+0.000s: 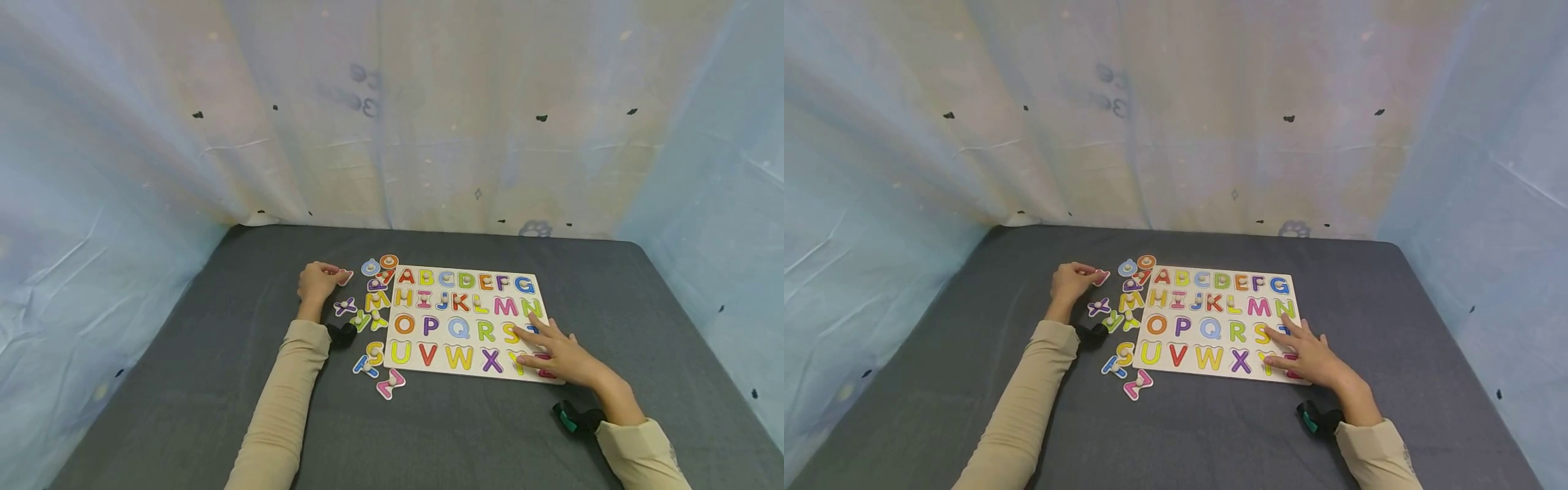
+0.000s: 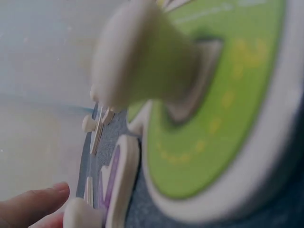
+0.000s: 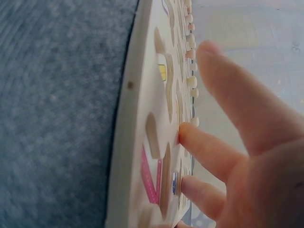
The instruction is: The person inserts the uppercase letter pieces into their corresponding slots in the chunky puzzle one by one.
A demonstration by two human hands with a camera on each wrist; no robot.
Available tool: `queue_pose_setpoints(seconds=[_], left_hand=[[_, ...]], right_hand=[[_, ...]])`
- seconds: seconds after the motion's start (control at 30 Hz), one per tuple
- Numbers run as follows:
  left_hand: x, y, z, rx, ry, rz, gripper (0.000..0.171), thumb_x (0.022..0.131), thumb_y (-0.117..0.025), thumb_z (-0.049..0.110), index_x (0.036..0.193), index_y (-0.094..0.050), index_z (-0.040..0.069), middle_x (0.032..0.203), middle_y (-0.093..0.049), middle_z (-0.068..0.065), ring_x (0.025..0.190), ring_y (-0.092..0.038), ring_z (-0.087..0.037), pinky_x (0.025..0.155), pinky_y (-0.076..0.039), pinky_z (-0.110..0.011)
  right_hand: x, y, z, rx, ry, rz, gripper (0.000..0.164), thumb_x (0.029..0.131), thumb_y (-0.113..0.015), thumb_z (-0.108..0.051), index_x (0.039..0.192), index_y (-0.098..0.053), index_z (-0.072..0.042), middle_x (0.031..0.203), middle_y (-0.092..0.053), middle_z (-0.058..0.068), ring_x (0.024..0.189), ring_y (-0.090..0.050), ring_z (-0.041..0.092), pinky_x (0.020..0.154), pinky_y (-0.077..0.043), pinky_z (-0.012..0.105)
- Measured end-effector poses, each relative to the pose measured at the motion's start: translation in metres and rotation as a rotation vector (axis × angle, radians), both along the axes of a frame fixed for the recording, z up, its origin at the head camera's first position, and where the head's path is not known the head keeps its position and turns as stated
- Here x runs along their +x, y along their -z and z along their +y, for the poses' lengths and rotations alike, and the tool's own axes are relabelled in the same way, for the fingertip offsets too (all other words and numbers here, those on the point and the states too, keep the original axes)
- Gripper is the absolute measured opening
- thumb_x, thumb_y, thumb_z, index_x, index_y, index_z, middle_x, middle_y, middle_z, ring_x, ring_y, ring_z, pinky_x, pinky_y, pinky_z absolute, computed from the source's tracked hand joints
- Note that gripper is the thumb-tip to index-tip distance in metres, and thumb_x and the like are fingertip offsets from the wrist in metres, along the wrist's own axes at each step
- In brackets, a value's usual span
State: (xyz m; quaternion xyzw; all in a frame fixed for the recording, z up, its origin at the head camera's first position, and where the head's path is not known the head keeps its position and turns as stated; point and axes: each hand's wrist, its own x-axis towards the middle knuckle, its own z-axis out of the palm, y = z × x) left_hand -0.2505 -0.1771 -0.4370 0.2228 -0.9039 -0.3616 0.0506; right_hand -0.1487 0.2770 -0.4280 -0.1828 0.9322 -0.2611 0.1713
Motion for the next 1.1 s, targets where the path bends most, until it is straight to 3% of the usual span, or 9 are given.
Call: queue_pose_setpoints(seconds=[0.33,0.67,0.8,0.93,1.1], left_hand=[[-0.002,0.003,-0.005,0.000,-0.080,-0.014,0.033,0.079,-0.078,0.041,0.091,-0.076,0.010,0.111,-0.071,-0.015,0.103,-0.065,-0.035,0.086,-0.049,-0.050],[-0.002,-0.003,-0.006,-0.050,0.037,-0.030,0.026,0.083,-0.075,0.034,0.096,-0.078,0.012,0.113,-0.072,-0.011,0.102,-0.065,-0.032,0.081,-0.049,-0.046],[-0.001,-0.004,-0.007,-0.054,0.087,-0.051,0.026,0.085,-0.073,0.031,0.103,-0.076,0.012,0.118,-0.069,-0.012,0.107,-0.063,-0.032,0.085,-0.047,-0.047],[-0.001,-0.003,-0.008,-0.061,0.070,-0.064,0.033,0.082,-0.076,0.036,0.104,-0.075,0.012,0.122,-0.067,-0.013,0.110,-0.061,-0.034,0.090,-0.047,-0.049],[-0.001,-0.001,-0.011,-0.064,0.037,-0.060,0.033,0.077,-0.080,0.040,0.095,-0.077,0.013,0.117,-0.070,-0.012,0.109,-0.063,-0.034,0.089,-0.047,-0.049]], right_hand=[[-0.002,0.001,-0.001,0.007,0.000,-0.002,0.073,0.086,-0.067,-0.044,0.145,-0.043,-0.009,0.156,-0.014,0.033,0.139,-0.002,0.064,0.099,-0.001,0.083],[-0.001,0.001,0.001,-0.001,0.003,-0.006,0.072,0.085,-0.068,-0.043,0.145,-0.043,-0.009,0.157,-0.014,0.032,0.139,-0.002,0.064,0.099,0.000,0.082],[-0.002,0.001,0.000,0.001,0.006,-0.008,0.072,0.085,-0.067,-0.044,0.145,-0.043,-0.011,0.157,-0.014,0.031,0.140,-0.002,0.063,0.099,0.000,0.082],[-0.001,0.000,0.000,-0.003,0.008,-0.011,0.072,0.086,-0.067,-0.044,0.145,-0.043,-0.010,0.157,-0.013,0.031,0.139,-0.002,0.064,0.099,0.000,0.082],[-0.001,0.000,0.000,-0.008,0.007,-0.012,0.072,0.086,-0.067,-0.043,0.145,-0.043,-0.010,0.157,-0.013,0.032,0.139,-0.001,0.064,0.099,0.001,0.082]])
